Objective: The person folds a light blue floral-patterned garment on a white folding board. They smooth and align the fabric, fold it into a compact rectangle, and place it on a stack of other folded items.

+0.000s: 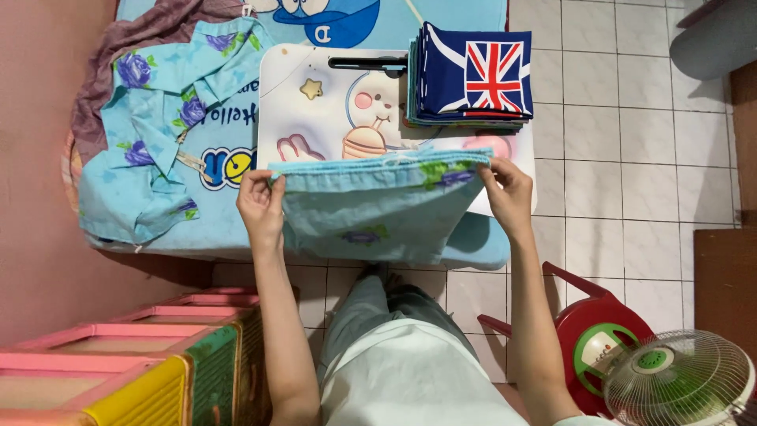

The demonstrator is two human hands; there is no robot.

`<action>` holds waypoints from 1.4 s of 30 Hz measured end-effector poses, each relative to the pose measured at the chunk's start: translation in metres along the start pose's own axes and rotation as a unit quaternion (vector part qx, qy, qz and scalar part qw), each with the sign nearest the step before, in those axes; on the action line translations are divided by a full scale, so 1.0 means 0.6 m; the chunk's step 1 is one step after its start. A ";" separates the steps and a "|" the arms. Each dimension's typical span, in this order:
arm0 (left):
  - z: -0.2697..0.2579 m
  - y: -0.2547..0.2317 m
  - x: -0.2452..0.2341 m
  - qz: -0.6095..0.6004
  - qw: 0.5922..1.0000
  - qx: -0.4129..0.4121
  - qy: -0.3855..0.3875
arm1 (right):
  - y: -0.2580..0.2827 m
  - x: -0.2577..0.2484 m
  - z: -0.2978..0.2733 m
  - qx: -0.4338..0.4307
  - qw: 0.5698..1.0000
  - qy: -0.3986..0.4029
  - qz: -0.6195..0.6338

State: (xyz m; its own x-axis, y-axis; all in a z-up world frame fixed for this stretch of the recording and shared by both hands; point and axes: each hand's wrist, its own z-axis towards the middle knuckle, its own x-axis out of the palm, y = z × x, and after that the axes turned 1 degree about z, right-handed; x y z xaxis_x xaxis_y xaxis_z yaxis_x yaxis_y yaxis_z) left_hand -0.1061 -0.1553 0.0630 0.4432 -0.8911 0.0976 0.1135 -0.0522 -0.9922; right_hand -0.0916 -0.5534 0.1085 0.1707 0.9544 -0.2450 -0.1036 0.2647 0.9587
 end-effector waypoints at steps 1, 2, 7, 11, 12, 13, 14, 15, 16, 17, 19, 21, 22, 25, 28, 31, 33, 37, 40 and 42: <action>0.018 0.011 -0.002 0.001 1.000 -0.002 0.002 | -0.004 0.009 0.012 0.002 1.000 -0.001 0.000; 0.038 0.023 -0.001 -0.001 1.000 0.014 0.014 | -0.009 0.016 0.026 -0.017 1.000 -0.008 -0.010; 0.105 0.008 0.024 -0.005 0.997 0.036 0.068 | -0.020 0.053 0.083 -0.058 0.997 -0.020 -0.051; 0.136 0.035 0.000 0.020 0.996 0.011 0.083 | -0.022 0.076 0.105 -0.050 0.997 -0.017 -0.064; 0.143 0.051 -0.011 0.032 0.996 0.002 0.083 | -0.017 0.078 0.110 -0.042 0.997 -0.010 -0.069; 0.147 0.054 -0.019 0.031 0.996 0.001 0.082 | -0.018 0.079 0.116 -0.041 0.997 -0.010 -0.070; 0.146 0.056 -0.031 0.011 0.996 -0.015 0.085 | -0.020 0.081 0.118 -0.020 0.998 0.000 -0.065; 0.145 0.059 -0.043 -0.010 0.996 -0.031 0.088 | -0.022 0.083 0.120 0.002 0.998 0.010 -0.060; 0.147 0.069 -0.048 -0.009 0.996 -0.034 0.085 | -0.028 0.088 0.123 0.005 0.998 0.014 -0.060; 0.148 0.079 -0.053 -0.029 0.996 -0.032 0.078 | -0.033 0.092 0.126 0.025 0.998 0.028 -0.058; 0.155 0.094 -0.068 -0.048 0.996 -0.030 0.066 | -0.030 0.107 0.132 0.045 0.996 0.047 -0.055; 0.166 0.108 -0.087 -0.019 0.999 -0.002 0.046 | -0.014 0.126 0.137 0.116 0.989 0.086 0.043; 0.169 0.106 -0.089 -0.019 0.999 -0.002 0.043 | -0.017 0.137 0.144 0.116 0.988 0.089 0.043; 0.173 0.101 -0.094 0.065 0.997 0.029 0.024 | -0.023 0.178 0.161 0.094 0.992 0.083 0.015; 0.179 0.104 -0.106 0.121 0.990 0.077 -0.014 | -0.023 0.235 0.175 0.001 0.998 0.063 -0.026; 0.184 0.117 -0.128 0.161 0.982 0.079 -0.056 | -0.028 0.287 0.192 -0.073 0.993 0.057 -0.068; 0.189 0.132 -0.144 0.225 0.968 0.082 -0.077 | -0.050 0.321 0.207 -0.114 0.987 0.048 -0.102; 0.211 0.152 -0.156 0.260 0.957 0.083 -0.093 | -0.079 0.372 0.232 -0.093 0.991 0.047 -0.087; 0.246 0.183 -0.159 0.246 0.963 0.062 -0.094 | -0.091 0.393 0.257 -0.132 0.980 0.052 -0.141; 0.277 0.215 -0.160 0.249 0.963 0.056 -0.091 | -0.100 0.403 0.277 -0.128 0.977 0.051 -0.163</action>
State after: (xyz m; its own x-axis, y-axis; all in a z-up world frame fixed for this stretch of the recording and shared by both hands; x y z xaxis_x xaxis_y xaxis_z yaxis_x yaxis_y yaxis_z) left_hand 0.0140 -0.0017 -0.0612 0.6145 -0.6987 -0.3662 -0.0622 0.4199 -0.9054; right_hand 0.1186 -0.3612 0.0157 0.1382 0.8183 -0.5579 -0.3047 0.5711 0.7622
